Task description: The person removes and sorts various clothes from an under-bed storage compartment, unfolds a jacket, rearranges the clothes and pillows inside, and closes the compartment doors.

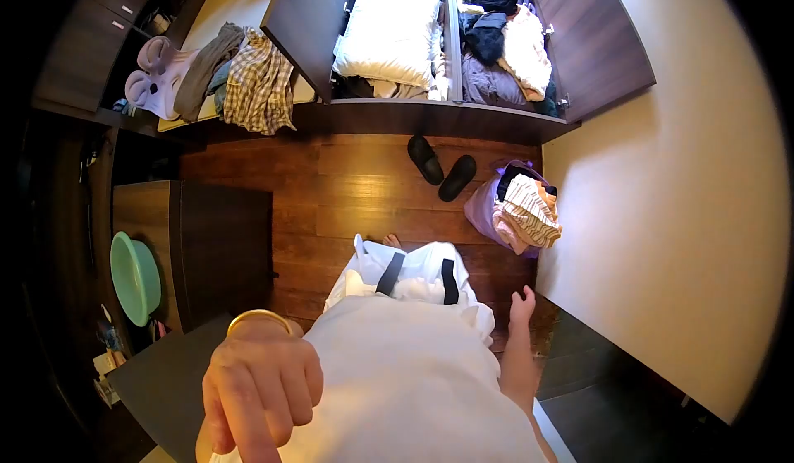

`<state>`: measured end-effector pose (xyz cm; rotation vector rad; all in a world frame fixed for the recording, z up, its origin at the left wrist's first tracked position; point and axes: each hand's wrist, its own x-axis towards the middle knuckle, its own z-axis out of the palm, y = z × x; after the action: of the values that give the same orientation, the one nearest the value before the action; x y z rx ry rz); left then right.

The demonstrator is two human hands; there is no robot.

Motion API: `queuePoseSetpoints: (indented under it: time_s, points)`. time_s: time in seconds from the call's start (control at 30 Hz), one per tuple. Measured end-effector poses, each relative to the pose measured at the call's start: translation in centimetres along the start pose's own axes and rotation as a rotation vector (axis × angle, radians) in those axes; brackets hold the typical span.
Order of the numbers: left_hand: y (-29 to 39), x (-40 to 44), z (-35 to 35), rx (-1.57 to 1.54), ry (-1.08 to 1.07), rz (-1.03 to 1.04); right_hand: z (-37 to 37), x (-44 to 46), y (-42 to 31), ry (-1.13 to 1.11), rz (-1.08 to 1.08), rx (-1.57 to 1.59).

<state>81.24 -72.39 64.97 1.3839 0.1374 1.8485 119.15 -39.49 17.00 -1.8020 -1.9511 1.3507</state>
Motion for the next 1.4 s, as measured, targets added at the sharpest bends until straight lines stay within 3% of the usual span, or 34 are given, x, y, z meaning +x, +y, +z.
queuePoseSetpoints:
  time_s: [0.03, 0.07, 0.13, 0.2, 0.23, 0.33, 0.47, 0.53, 0.63, 0.7, 0.73, 0.77, 0.83, 0.9, 0.93, 0.97, 1.0, 1.03, 1.07, 1.1, 1.13, 1.17, 1.2, 1.23, 1.27, 1.3, 1.33, 1.37, 1.4]
  points:
    - [0.2, 0.3, -0.7, -0.057, -0.07, -0.042, 0.5, -0.2, 2.8, 0.021, -0.003, 0.057]
    - [0.8, 1.6, -2.1, -0.167, -0.152, -0.115, 0.1, -1.8, 1.9, -0.1, 0.188, 0.097]
    - [1.0, 0.8, -2.8, -0.049, -0.095, -0.039, 1.3, -2.6, 7.9, -0.027, 0.019, -0.037]
    - [1.1, 1.4, -3.5, 0.152, 0.114, 0.094, 1.8, -0.8, 8.6, -0.065, 0.094, -0.086]
    - [1.7, 2.3, -3.6, 0.372, 0.21, 0.088, 2.4, -0.2, 6.6, -0.09, 0.112, -0.089]
    - [1.8, 4.4, -4.5, 1.17, 0.299, 0.348, 3.5, 4.1, 1.1, -0.143, 0.128, -0.086]
    - [0.6, 7.4, -7.2, 1.462, 0.344, 0.522, 4.9, 11.8, -3.5, -0.207, 0.073, -0.047]
    - [1.6, 9.7, -10.9, 1.422, 0.283, 0.361, 6.0, 19.3, -5.7, -0.248, 0.014, -0.007]
    - [-1.2, 13.5, -14.4, 1.762, 0.446, 0.597, 6.6, 29.5, -10.6, -0.306, -0.066, 0.022]
    - [-1.6, 16.3, -18.3, 1.605, 0.337, 0.81, 7.9, 35.3, -19.6, -0.355, -0.095, -0.147]
    - [-1.9, 16.9, -20.0, 1.675, 0.432, 0.764, 7.8, 31.7, -29.0, -0.317, 0.043, -0.024]
    - [-2.2, 17.5, -21.6, 1.744, 0.525, 0.709, 9.3, 36.2, -29.9, -0.266, -0.093, 0.045]
    - [-2.3, 16.8, -26.2, 1.863, 0.816, 0.501, 10.3, 39.2, -38.3, -0.396, -0.162, -0.008]
    - [-3.5, 14.2, -30.9, 1.764, 1.22, 0.161, 12.8, 42.8, -43.4, -0.317, -0.411, -0.133]
    - [-5.8, 10.5, -34.9, 1.634, 1.564, 0.027, 14.1, 44.5, -45.4, -0.318, -0.542, -0.177]
    - [-8.1, 5.0, -38.4, 1.728, 1.721, -0.015, 14.3, 41.4, -51.4, -0.357, -0.476, -0.326]
    - [-11.0, -1.1, -40.3, 1.75, 1.907, -0.116, 16.4, 43.1, -52.0, -0.379, -0.552, -0.195]
    - [-14.4, -6.0, -39.9, 1.502, 2.222, -0.307, 18.8, 44.4, -52.7, -0.439, -0.497, -0.016]
    - [-19.0, -12.0, -38.9, 1.211, 2.433, -0.021, 20.9, 44.4, -53.5, -0.516, -0.509, 0.065]
    - [-23.6, -19.1, -36.0, 0.992, 2.645, -0.254, 22.6, 43.7, -54.6, -0.591, -0.522, 0.144]
    - [-28.3, -23.5, -32.2, 0.799, 2.889, -0.1, 23.7, 41.4, -56.0, -0.689, -0.46, 0.212]
    - [-31.2, -25.3, -28.4, 0.308, 3.192, 0.184, 24.1, 38.0, -57.1, -0.786, -0.396, 0.276]
    - [-34.3, -27.3, -23.8, 0.011, 3.271, 0.572, 24.9, 36.5, -56.8, -0.862, -0.441, 0.255]
    - [-34.5, -24.2, -19.6, -0.04, 3.293, 0.574, 26.0, 35.3, -56.2, -0.943, -0.482, 0.235]
    - [-36.2, -22.9, -16.3, 0.117, 3.397, 0.613, 26.6, 34.0, -55.4, -1.035, -0.495, 0.178]
    - [-35.4, -19.9, -13.0, -0.037, 3.385, 0.491, 27.2, 33.2, -54.5, -1.129, -0.505, 0.121]
    - [-39.1, -23.3, -10.3, -0.008, 3.516, 0.362, 28.1, 33.0, -53.1, -1.176, -0.44, 0.125]
    - [-40.5, -22.9, -8.4, 0.252, 3.52, 0.297, 29.1, 32.8, -51.7, -1.222, -0.371, 0.131]
    - [-41.0, -22.2, -7.8, 0.26, 3.6, 0.266, 29.0, 31.3, -51.7, -1.191, -0.333, 0.082]
